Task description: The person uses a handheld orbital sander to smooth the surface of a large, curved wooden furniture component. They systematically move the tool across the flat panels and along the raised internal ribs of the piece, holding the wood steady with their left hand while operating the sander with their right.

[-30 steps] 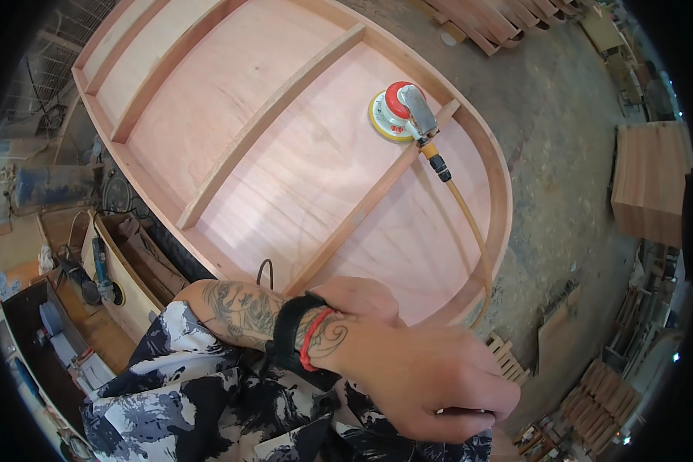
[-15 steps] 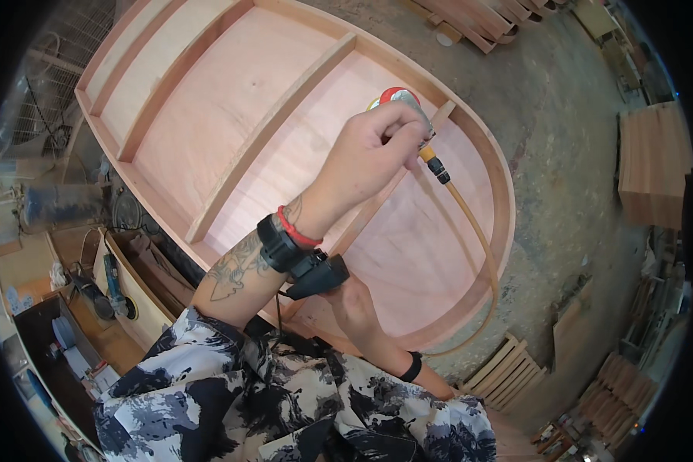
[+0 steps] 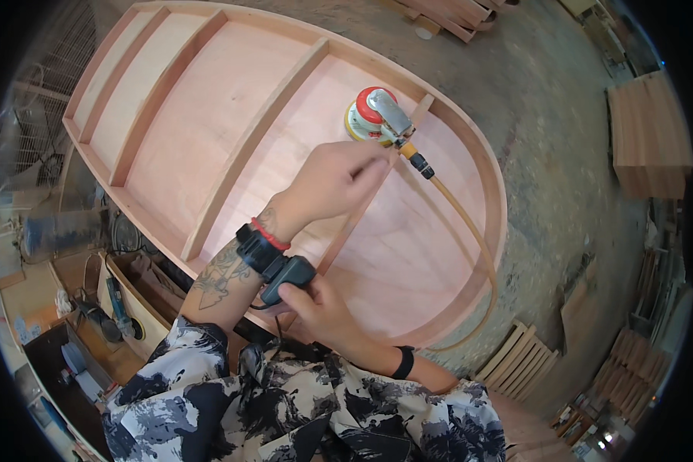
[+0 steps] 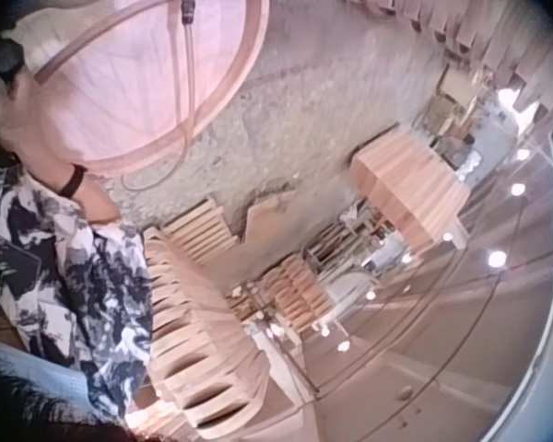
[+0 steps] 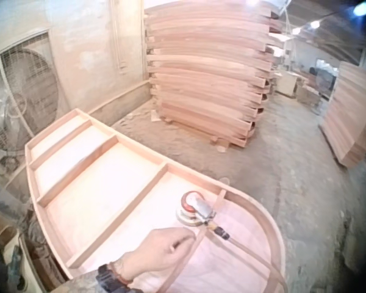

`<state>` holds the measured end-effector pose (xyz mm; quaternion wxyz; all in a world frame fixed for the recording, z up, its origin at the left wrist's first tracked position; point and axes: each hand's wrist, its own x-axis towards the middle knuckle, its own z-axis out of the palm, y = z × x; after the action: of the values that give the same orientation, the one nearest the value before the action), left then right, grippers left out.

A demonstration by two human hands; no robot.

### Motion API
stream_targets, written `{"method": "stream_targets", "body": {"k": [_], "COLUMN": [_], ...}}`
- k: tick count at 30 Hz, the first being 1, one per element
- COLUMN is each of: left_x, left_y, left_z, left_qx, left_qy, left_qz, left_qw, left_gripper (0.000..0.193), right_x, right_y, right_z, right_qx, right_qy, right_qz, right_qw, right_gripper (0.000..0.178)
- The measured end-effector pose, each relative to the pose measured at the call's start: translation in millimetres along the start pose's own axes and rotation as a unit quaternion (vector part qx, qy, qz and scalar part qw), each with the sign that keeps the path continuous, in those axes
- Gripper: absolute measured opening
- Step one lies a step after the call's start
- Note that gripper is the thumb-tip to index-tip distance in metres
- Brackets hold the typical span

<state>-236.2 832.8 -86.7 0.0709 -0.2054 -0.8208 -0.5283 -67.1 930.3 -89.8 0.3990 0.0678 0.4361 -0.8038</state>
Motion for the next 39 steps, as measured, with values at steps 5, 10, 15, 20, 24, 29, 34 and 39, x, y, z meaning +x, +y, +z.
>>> {"method": "stream_targets", "body": {"k": [5, 10, 15, 20, 24, 29, 34, 39], "left_x": [6.9, -8.7, -48.2, -88.5, -112.7, -112.2, -109.7, -113.7], "left_y": [-6.3, -25.4, -28.6, 21.5, 61.8, 60.6, 64.3, 76.5], "left_z": [-26.6, -27.6, -4.5, 43.1, 68.8, 72.4, 75.4, 83.0], "left_qx": [-0.465, -0.435, -0.310, -0.319, -0.431, -0.505, -0.507, -0.524], "left_qy": [0.131, 0.134, 0.049, -0.163, -0.190, -0.242, -0.210, -0.173], "left_qz": [-0.243, -0.293, -0.287, -0.292, -0.332, -0.390, -0.410, -0.413], "left_qw": [0.841, 0.841, 0.905, 0.887, 0.817, 0.731, 0.728, 0.725], "left_gripper": [0.020, 0.018, 0.015, 0.025, 0.031, 0.036, 0.035, 0.036], "right_x": [16.2, 30.7, 75.3, 72.3, 81.1, 93.1, 101.0, 104.3], "right_y": [-4.5, -50.0, -100.0, -142.1, -152.8, -136.5, -133.5, -116.6], "right_z": [-16.4, -62.3, -111.0, -113.2, -104.8, -104.1, -98.3, -105.0], "right_qx": [-0.091, -0.384, 0.144, 0.207, 0.190, -0.242, -0.630, -0.718], "right_qy": [-0.058, -0.147, 0.140, 0.167, 0.167, 0.205, 0.144, 0.053], "right_qz": [-0.041, -0.128, -0.305, -0.344, -0.353, -0.370, -0.493, -0.482], "right_qw": [0.993, 0.903, 0.931, 0.900, 0.901, 0.873, 0.582, 0.500], "right_gripper": [0.039, 0.037, 0.056, 0.065, 0.060, 0.026, 0.013, 0.011]}}
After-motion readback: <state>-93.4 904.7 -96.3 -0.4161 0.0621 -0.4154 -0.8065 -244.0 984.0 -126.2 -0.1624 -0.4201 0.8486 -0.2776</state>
